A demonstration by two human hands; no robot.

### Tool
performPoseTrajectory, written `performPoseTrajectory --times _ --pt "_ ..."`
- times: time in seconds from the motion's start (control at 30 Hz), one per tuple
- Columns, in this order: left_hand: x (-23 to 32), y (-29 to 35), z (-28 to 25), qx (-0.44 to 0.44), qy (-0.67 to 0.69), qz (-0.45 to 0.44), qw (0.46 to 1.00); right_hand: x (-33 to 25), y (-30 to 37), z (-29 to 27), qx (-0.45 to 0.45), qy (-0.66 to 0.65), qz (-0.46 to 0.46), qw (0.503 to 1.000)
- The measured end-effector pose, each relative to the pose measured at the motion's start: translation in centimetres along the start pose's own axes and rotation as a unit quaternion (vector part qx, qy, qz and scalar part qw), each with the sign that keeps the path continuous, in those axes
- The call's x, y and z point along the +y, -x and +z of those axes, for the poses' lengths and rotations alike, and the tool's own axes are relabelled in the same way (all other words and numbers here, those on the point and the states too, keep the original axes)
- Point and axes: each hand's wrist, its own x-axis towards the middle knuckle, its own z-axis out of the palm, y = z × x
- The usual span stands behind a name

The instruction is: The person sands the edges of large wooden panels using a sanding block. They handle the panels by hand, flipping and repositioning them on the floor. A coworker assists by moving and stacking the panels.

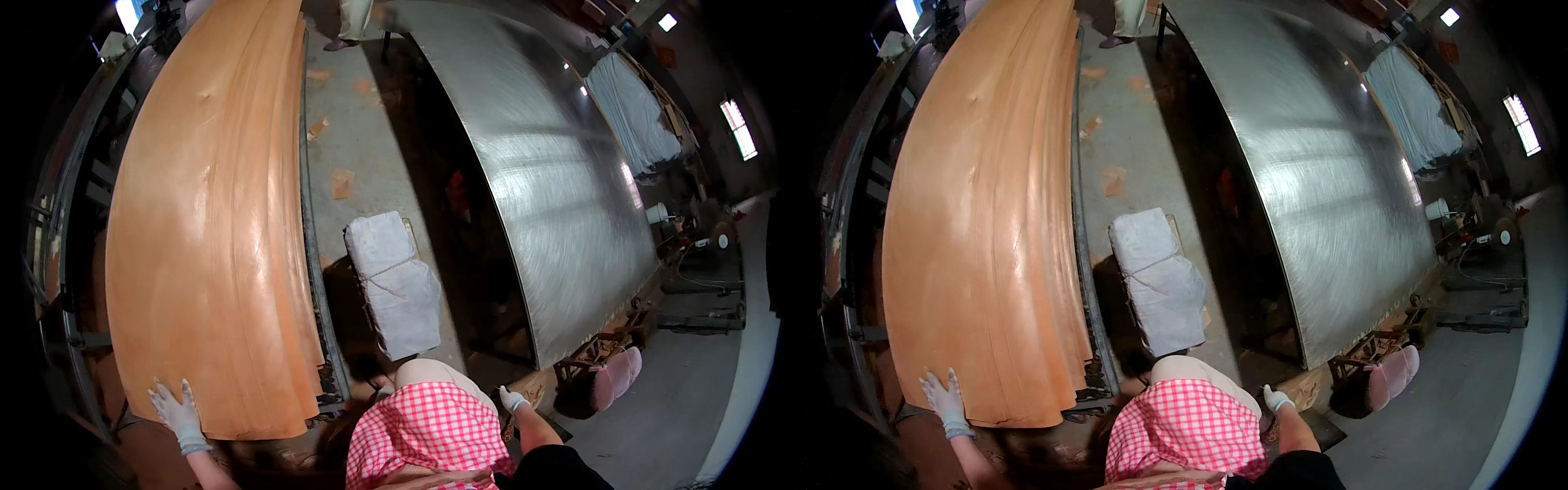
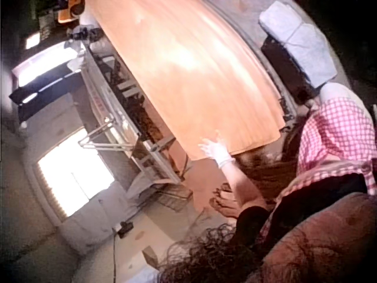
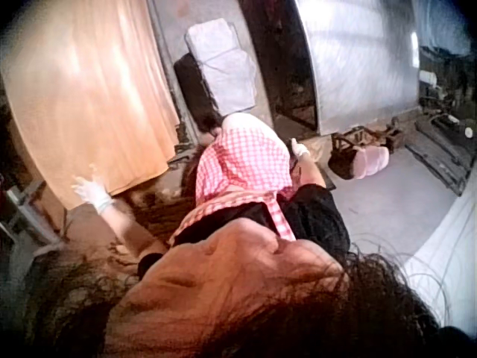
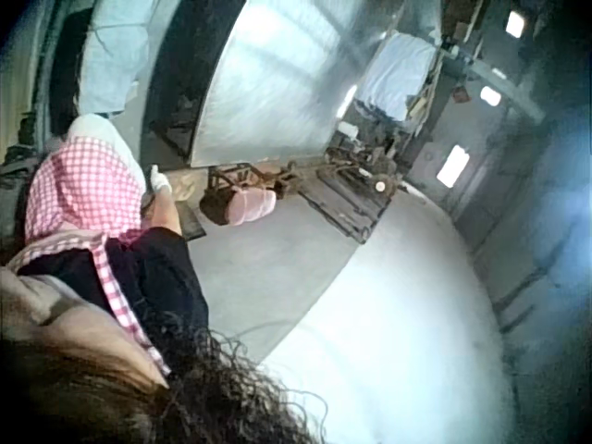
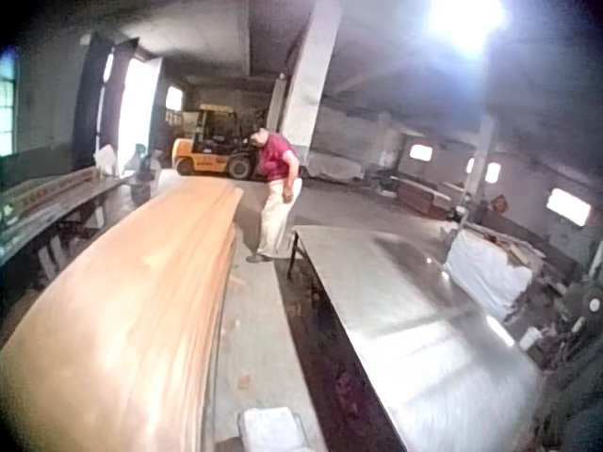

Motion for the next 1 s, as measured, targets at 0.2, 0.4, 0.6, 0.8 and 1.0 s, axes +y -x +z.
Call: performPoseTrajectory --times 0.2,0.4,0.6,0.8,1.0 --pt "0.0 -0.5 1.8 0.031 0.003 0.021 0.999 -1.4 -2.6 0.3 -0.015 0.069 -0.064 0.995" --pt "-1.7 0.3 2.2 0.092 -0.001 0.032 0.995 -10.5 -3.2 -1.8 0.069 0.025 -0.178 0.981" --pt "-3.5 -1.4 5.1 0.152 -0.023 0.091 0.984 -16.5 -5.8 4.3 -0.031 0.102 -0.323 0.94" --pt "-7.9 -3.0 5.1 0.125 0.011 0.135 0.983 -20.5 -2.7 6.9 -0.104 0.072 -0.36 0.924" --pt "-2.4 -0.9 3.5 0.005 0.519 0.026 0.854 -17.1 -7.0 5.2 -0.101 0.112 -0.328 0.933"
